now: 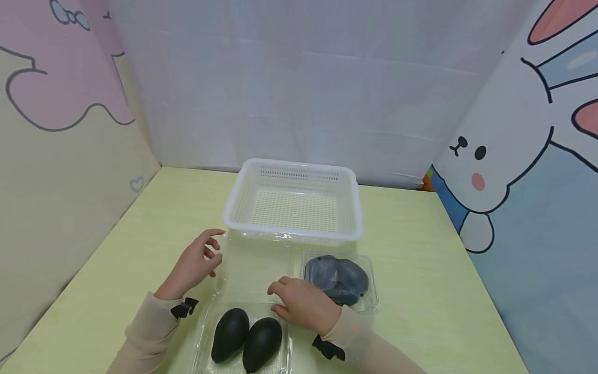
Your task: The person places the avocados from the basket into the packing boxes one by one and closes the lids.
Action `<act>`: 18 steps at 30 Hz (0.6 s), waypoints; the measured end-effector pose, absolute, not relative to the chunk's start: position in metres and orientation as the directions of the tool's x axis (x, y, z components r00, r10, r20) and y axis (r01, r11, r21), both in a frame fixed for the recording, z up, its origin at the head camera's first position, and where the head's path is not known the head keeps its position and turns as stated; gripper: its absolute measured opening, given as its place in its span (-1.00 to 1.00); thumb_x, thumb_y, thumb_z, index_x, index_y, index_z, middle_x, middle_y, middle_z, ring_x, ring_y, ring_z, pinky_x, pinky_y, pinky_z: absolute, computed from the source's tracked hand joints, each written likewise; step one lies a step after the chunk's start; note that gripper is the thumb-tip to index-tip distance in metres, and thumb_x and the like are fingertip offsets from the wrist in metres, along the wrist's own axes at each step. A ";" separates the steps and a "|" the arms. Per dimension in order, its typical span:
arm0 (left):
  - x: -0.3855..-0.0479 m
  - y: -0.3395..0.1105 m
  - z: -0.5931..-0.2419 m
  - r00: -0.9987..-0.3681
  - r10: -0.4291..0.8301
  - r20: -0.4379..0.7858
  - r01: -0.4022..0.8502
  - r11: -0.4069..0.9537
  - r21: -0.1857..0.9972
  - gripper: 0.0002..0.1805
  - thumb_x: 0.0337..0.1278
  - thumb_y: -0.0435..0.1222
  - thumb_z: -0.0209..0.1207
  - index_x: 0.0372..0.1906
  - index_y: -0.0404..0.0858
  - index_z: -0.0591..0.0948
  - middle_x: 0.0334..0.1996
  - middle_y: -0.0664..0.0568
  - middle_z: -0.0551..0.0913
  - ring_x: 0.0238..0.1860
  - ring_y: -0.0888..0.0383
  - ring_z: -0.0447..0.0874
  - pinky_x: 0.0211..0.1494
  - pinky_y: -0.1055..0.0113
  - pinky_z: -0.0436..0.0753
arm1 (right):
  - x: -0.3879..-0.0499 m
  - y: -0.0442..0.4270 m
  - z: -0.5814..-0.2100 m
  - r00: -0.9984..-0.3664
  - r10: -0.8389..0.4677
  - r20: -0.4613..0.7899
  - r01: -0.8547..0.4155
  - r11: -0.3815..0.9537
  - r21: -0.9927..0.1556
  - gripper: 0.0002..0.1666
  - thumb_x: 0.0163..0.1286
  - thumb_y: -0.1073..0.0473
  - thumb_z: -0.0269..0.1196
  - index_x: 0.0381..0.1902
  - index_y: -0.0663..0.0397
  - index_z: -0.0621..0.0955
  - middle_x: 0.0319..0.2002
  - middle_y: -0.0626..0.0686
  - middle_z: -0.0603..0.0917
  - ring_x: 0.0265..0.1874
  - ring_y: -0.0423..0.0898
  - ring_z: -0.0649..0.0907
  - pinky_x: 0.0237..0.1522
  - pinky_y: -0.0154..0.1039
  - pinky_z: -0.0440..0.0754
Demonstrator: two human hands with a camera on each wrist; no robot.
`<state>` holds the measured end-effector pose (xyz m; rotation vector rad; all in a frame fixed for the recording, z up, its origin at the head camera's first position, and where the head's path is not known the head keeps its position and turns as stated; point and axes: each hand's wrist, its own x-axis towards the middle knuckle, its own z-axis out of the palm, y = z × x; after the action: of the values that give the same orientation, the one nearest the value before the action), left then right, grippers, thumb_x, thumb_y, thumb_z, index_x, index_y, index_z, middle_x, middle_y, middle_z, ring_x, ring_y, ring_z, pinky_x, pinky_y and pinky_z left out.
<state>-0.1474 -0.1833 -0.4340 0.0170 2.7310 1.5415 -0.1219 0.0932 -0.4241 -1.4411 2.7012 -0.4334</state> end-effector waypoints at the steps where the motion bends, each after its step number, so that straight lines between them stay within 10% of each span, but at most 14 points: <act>1: -0.147 -0.183 -0.434 -1.000 0.009 0.010 0.013 0.518 0.856 -0.42 0.10 -0.49 0.06 0.30 -0.21 0.38 -0.21 -0.11 0.45 -0.44 0.09 0.50 -0.56 0.31 0.62 | -0.122 0.093 -0.425 -0.564 -0.820 0.096 -0.809 0.525 -0.265 -0.71 0.31 0.11 0.31 -0.04 0.07 0.62 -0.19 -0.03 0.66 -0.28 -0.21 0.66 -0.24 -0.35 0.63; 13: -0.144 -0.186 -0.431 -0.986 -0.029 0.162 0.127 0.497 0.858 -0.50 0.24 -0.49 0.10 0.27 -0.19 0.36 -0.17 -0.11 0.46 -0.30 0.04 0.50 -0.49 0.37 0.66 | -0.136 0.103 -0.421 -0.616 -0.691 0.379 -0.785 0.579 -0.220 -0.80 0.23 0.17 0.37 -0.20 0.05 0.61 -0.23 -0.04 0.63 -0.30 -0.18 0.61 -0.25 -0.29 0.64; 18: -0.142 -0.187 -0.430 -0.981 -0.026 0.191 0.155 0.485 0.861 -0.50 0.23 -0.51 0.11 0.25 -0.19 0.37 -0.18 -0.09 0.45 -0.29 0.04 0.52 -0.46 0.37 0.67 | -0.152 0.110 -0.412 -0.625 -0.526 0.576 -0.734 0.647 -0.206 -0.51 0.15 0.26 0.40 0.01 0.26 0.48 -0.07 0.18 0.53 -0.35 -0.08 0.58 -0.36 -0.26 0.65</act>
<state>-0.1421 -0.1869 -0.4297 0.1250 2.8576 1.6870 -0.1519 0.1099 -0.4118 -1.3453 3.2693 -0.8096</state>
